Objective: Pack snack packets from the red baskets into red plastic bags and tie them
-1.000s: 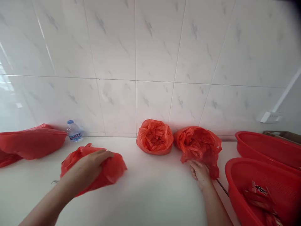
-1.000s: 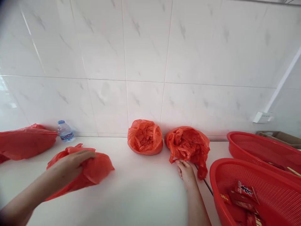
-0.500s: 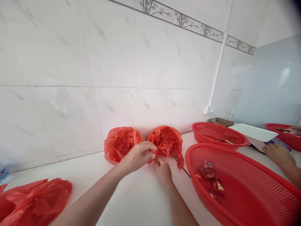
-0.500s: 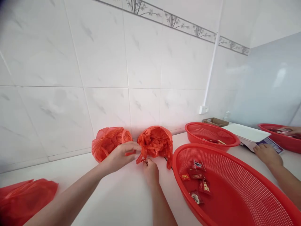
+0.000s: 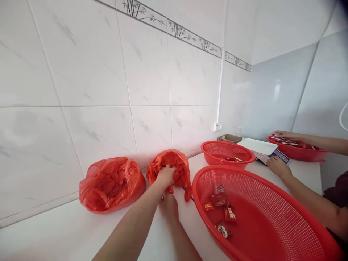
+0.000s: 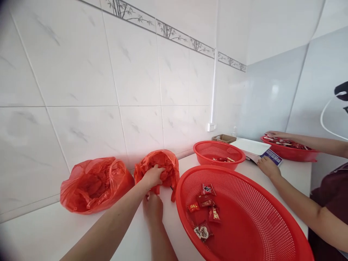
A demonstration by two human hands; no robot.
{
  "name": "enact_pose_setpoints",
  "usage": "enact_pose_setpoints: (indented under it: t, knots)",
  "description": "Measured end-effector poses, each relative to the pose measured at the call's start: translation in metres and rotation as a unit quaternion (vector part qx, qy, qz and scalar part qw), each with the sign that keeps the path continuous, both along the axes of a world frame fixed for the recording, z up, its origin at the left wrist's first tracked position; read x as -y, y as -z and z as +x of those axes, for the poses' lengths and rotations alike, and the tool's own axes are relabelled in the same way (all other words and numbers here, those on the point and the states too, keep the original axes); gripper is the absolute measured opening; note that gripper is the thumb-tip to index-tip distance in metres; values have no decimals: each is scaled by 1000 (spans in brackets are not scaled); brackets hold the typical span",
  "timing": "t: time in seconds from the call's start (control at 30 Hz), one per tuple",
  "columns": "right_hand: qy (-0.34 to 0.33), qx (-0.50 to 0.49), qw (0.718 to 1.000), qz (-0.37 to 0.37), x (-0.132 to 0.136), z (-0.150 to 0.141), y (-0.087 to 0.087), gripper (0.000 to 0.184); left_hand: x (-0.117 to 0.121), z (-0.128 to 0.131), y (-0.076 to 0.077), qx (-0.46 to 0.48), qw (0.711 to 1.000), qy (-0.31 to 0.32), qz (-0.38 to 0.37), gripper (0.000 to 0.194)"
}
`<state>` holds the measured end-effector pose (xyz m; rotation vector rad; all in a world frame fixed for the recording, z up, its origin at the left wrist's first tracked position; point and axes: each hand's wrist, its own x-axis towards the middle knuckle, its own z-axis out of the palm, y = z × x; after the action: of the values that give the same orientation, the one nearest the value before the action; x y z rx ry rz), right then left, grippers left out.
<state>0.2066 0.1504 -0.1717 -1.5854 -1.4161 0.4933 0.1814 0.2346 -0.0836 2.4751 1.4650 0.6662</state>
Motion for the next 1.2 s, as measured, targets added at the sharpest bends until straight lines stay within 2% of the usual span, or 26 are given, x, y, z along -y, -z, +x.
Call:
enact_pose_setpoints:
  t: [0.2,0.27,0.33,0.4,0.5,0.6,0.7,0.8,0.87,0.97,1.07,1.13,1.2]
  knots:
    - [180,-27,982,42,-11,10,-1,22,-20,-19,2,62,998,3,13,31]
    - [212,-20,971,105,-18,13,2,39,-22,-24,2,89,996,21,9,32]
    - [206,2,963,175,-25,16,7,58,-23,-29,5,112,993,48,-10,32]
    - [175,24,963,204,-32,18,13,67,-21,-33,11,130,987,80,-42,32]
    - [142,44,977,154,-38,19,21,73,-15,-41,19,154,974,130,-102,33]
    - [133,68,984,96,-39,21,23,74,-7,-51,17,191,953,173,-156,32]
    - [134,77,983,101,-37,23,21,76,4,-62,4,264,927,194,-180,30]
    - [126,97,981,114,-33,24,19,75,16,-69,-16,377,892,194,-158,23]
    - [130,112,981,95,-31,23,18,69,23,-71,-33,463,858,187,-121,13]
    - [150,124,978,72,-30,21,18,61,36,-76,-66,573,801,167,-51,20]
    - [150,120,979,65,-30,20,17,66,60,-87,-99,636,758,146,6,17]
    - [137,101,982,79,-30,21,15,74,83,-98,-110,651,747,134,23,13]
    - [123,71,984,105,-30,23,12,77,111,-110,-105,632,766,119,-1,8]
